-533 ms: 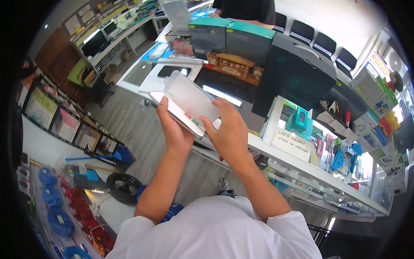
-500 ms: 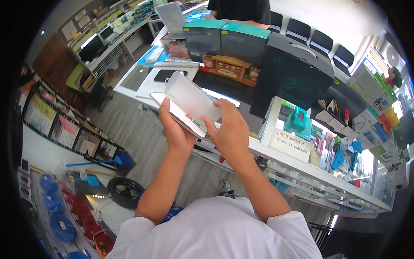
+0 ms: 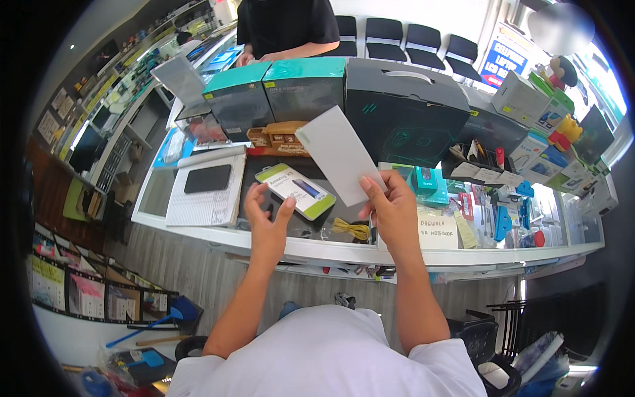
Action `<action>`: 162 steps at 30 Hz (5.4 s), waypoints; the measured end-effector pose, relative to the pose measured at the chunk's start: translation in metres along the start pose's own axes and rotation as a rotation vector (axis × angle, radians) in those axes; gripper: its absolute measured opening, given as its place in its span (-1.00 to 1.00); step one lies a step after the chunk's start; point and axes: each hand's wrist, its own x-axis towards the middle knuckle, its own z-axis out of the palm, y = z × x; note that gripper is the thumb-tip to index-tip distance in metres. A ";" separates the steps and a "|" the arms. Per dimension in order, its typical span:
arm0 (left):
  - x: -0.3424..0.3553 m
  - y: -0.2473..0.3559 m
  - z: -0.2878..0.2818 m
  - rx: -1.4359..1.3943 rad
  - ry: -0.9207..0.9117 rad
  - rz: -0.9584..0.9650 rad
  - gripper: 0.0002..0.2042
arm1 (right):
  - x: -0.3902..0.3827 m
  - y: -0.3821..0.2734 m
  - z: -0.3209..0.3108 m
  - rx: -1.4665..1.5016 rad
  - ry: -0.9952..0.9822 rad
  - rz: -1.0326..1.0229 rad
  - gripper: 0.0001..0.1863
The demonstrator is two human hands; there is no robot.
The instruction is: The person installs a battery into a disassembled smartphone, connects the ribbon cable, and then moves to the counter to handle a phone case and a packaged accessory. The person places the case on a notebook and handles the package before returning it to the shelf.
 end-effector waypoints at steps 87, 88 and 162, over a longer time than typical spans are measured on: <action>0.176 -0.078 -0.273 -0.280 -0.750 -0.565 -0.84 | -0.003 0.076 0.235 -0.582 -0.437 -0.337 -0.08; 0.175 -0.076 -0.266 -0.283 -0.761 -0.580 -0.86 | -0.004 0.076 0.230 -0.591 -0.444 -0.331 -0.09; 0.293 -0.090 -0.236 0.277 -1.029 0.818 -0.07 | -0.019 0.076 0.178 -0.776 -0.396 -0.264 -0.06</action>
